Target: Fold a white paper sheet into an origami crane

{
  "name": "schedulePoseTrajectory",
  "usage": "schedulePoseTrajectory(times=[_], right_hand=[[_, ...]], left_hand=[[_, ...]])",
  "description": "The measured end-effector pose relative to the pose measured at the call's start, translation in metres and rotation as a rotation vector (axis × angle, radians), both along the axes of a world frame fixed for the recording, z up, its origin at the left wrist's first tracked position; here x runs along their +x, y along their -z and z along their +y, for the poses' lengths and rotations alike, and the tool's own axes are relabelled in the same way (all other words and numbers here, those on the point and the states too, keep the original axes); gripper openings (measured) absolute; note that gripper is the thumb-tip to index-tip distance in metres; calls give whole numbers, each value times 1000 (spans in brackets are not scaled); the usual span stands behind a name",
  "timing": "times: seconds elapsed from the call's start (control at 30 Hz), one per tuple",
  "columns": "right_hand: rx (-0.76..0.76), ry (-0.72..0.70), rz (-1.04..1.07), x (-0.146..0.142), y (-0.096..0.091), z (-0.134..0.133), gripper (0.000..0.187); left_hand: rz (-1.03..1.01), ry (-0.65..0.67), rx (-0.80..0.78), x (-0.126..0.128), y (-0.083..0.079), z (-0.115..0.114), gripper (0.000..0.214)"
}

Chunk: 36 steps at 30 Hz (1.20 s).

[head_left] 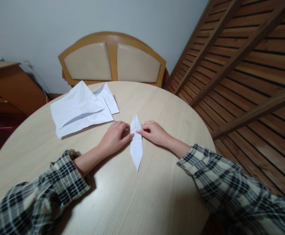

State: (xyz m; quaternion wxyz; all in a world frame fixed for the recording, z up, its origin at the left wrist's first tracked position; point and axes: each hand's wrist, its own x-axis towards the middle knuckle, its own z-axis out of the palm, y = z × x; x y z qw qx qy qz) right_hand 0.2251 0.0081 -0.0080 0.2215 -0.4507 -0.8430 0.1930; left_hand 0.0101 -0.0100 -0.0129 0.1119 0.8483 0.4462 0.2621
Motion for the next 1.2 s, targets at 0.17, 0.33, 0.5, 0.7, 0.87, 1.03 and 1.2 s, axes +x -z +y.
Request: schedulePoseTrajectory(times=[0.17, 0.33, 0.5, 0.7, 0.87, 1.03, 1.2], right_hand=[[11, 21, -17, -1, -2, -1, 40], [36, 59, -17, -1, -1, -1, 38], [39, 58, -22, 0, 0, -1, 36], [31, 73, -50, -1, -1, -2, 34], [43, 82, -70, -1, -1, -2, 34], [49, 91, -13, -1, 0, -2, 23], [39, 84, 33, -2, -1, -4, 12]], left_hand=[[32, -3, -2, 1, -1, 0, 22], [46, -2, 16, 1, 1, 1, 23], [55, -15, 7, -1, 4, 3, 25], [25, -21, 27, -2, 5, 4, 30], [-18, -14, 40, -2, 6, 3, 35], [-39, 49, 36, -1, 2, 0, 28], [-27, 131, 37, 0, -3, -2, 16]])
